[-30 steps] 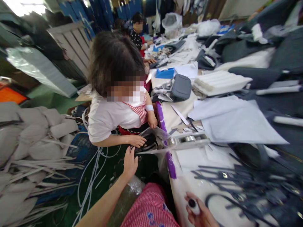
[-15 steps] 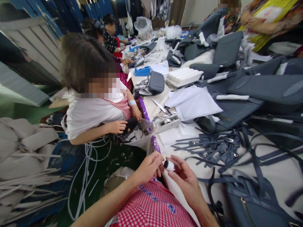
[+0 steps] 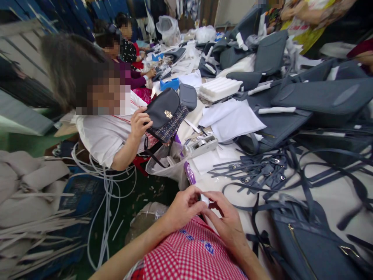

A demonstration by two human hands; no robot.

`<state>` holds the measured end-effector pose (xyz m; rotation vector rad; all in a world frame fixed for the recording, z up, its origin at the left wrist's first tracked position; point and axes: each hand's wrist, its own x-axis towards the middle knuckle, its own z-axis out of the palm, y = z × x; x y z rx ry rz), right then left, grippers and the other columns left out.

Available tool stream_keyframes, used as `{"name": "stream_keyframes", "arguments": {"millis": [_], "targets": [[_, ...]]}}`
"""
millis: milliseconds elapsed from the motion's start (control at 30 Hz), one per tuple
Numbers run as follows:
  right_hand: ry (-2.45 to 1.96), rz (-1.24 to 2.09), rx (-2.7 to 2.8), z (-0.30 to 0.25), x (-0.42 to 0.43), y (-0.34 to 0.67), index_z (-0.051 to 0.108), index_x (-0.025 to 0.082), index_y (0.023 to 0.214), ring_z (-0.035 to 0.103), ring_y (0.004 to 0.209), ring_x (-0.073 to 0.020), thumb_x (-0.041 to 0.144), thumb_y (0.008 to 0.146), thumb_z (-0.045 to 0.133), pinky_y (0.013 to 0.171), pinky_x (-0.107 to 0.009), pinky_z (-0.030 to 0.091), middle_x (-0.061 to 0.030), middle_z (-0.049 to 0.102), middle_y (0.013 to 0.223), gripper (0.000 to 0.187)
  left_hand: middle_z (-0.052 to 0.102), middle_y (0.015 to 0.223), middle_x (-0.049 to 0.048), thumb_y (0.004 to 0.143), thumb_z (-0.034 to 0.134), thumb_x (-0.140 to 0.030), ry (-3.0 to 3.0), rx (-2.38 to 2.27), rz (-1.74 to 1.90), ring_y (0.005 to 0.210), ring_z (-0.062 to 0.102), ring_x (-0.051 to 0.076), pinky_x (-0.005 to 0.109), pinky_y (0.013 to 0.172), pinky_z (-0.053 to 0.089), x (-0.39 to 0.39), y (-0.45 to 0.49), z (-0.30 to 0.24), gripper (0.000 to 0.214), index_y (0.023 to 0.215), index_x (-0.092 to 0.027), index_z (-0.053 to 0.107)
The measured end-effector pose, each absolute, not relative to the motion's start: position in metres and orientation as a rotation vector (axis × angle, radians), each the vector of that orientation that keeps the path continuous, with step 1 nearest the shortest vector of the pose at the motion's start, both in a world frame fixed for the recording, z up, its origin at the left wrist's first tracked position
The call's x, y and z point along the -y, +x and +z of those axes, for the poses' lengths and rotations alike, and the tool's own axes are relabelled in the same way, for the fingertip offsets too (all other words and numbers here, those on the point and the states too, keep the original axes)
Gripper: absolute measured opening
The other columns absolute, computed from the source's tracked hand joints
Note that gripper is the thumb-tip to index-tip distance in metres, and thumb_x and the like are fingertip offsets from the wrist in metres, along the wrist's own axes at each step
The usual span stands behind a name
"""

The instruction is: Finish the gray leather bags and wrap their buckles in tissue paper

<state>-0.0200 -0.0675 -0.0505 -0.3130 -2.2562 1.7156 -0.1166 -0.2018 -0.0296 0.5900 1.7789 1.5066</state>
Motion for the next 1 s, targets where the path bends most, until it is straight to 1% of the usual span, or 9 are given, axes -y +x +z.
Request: {"name": "stream_keyframes", "arguments": {"millis": [100, 233, 400, 500, 633, 700, 800, 900, 1000], "targets": [[-0.241, 1.594, 2.314, -0.048, 0.065, -0.016, 0.064, 0.026, 0.109, 0.062, 0.085, -0.0177, 0.017, 0.084, 0.059, 0.073, -0.029, 0.053, -0.0037, 0.066, 0.097, 0.027, 0.057, 0.075, -0.0028, 0.082, 0.058, -0.021, 0.735, -1.917, 1.444, 0.065, 0.049, 0.01, 0.022, 0.062, 0.039, 0.202, -0.113, -0.029, 0.019, 0.099, -0.017, 0.061], [-0.2, 1.49, 2.378, -0.045, 0.064, -0.015, 0.062, 0.025, 0.111, 0.061, 0.082, -0.0176, 0.015, 0.085, 0.059, 0.073, -0.029, 0.052, -0.0034, 0.064, 0.094, 0.028, 0.056, 0.079, -0.0017, 0.086, 0.052, -0.03, 0.581, -1.781, 1.626, 0.069, 0.049, 0.011, 0.022, 0.065, 0.04, 0.195, -0.106, -0.034, 0.015, 0.092, -0.017, 0.056], [-0.167, 1.415, 2.357, -0.047, 0.062, -0.015, 0.06, 0.024, 0.109, 0.061, 0.074, -0.0163, 0.014, 0.086, 0.057, 0.069, -0.027, 0.053, -0.0031, 0.062, 0.089, 0.026, 0.043, 0.062, -0.0072, 0.083, 0.05, -0.051, 0.216, -1.522, 1.651, 0.048, 0.034, 0.007, 0.019, 0.047, 0.027, 0.184, -0.098, -0.043, 0.031, 0.08, -0.02, 0.045], [-0.088, 1.405, 2.339, -0.053, 0.059, -0.014, 0.06, 0.025, 0.108, 0.062, 0.073, -0.0158, 0.013, 0.085, 0.058, 0.068, -0.024, 0.054, -0.0022, 0.064, 0.088, 0.027, 0.04, 0.06, -0.0081, 0.083, 0.049, -0.057, 0.175, -1.465, 1.637, 0.046, 0.032, 0.007, 0.02, 0.046, 0.026, 0.182, -0.094, -0.046, 0.036, 0.078, -0.022, 0.043], [-0.132, 1.625, 2.341, -0.062, 0.053, -0.008, 0.062, 0.026, 0.107, 0.065, 0.074, -0.0167, 0.02, 0.084, 0.061, 0.067, -0.023, 0.056, -0.0025, 0.066, 0.09, 0.024, 0.047, 0.067, -0.004, 0.08, 0.056, -0.059, 0.351, -1.65, 1.733, 0.059, 0.042, 0.009, 0.02, 0.054, 0.034, 0.187, -0.095, -0.053, 0.04, 0.077, -0.019, 0.05], [-0.278, 1.783, 2.254, -0.066, 0.05, -0.004, 0.062, 0.025, 0.104, 0.066, 0.074, -0.0173, 0.026, 0.084, 0.063, 0.068, -0.024, 0.057, -0.0033, 0.066, 0.091, 0.021, 0.045, 0.061, -0.0055, 0.08, 0.053, -0.064, 0.244, -1.592, 1.771, 0.05, 0.036, 0.007, 0.019, 0.046, 0.028, 0.19, -0.1, -0.057, 0.045, 0.079, -0.02, 0.048], [-0.536, 2.005, 2.02, -0.066, 0.047, 0.001, 0.061, 0.024, 0.103, 0.068, 0.085, -0.0203, 0.033, 0.081, 0.068, 0.078, -0.029, 0.058, -0.0054, 0.066, 0.096, 0.024, 0.043, 0.054, -0.0079, 0.079, 0.052, -0.068, -0.026, -1.352, 1.863, 0.04, 0.026, 0.005, 0.018, 0.039, 0.016, 0.195, -0.112, -0.057, 0.049, 0.08, -0.02, 0.044], [-0.716, 2.26, 1.802, -0.062, 0.047, 0.0, 0.061, 0.024, 0.105, 0.067, 0.092, -0.0244, 0.041, 0.08, 0.069, 0.081, -0.038, 0.059, -0.0069, 0.067, 0.097, 0.031, 0.053, 0.06, -0.0041, 0.076, 0.062, -0.064, -0.098, -1.089, 1.913, 0.043, 0.039, 0.005, 0.017, 0.041, 0.025, 0.196, -0.121, -0.051, 0.048, 0.084, -0.019, 0.048], [-0.815, 2.407, 1.654, -0.055, 0.051, -0.006, 0.063, 0.024, 0.104, 0.068, 0.089, -0.0244, 0.044, 0.078, 0.071, 0.074, -0.038, 0.06, -0.0067, 0.068, 0.098, 0.033, 0.062, 0.07, 0.0019, 0.077, 0.067, -0.056, -0.06, -0.93, 1.936, 0.05, 0.052, 0.008, 0.018, 0.045, 0.036, 0.197, -0.123, -0.045, 0.045, 0.092, -0.016, 0.052]]}}
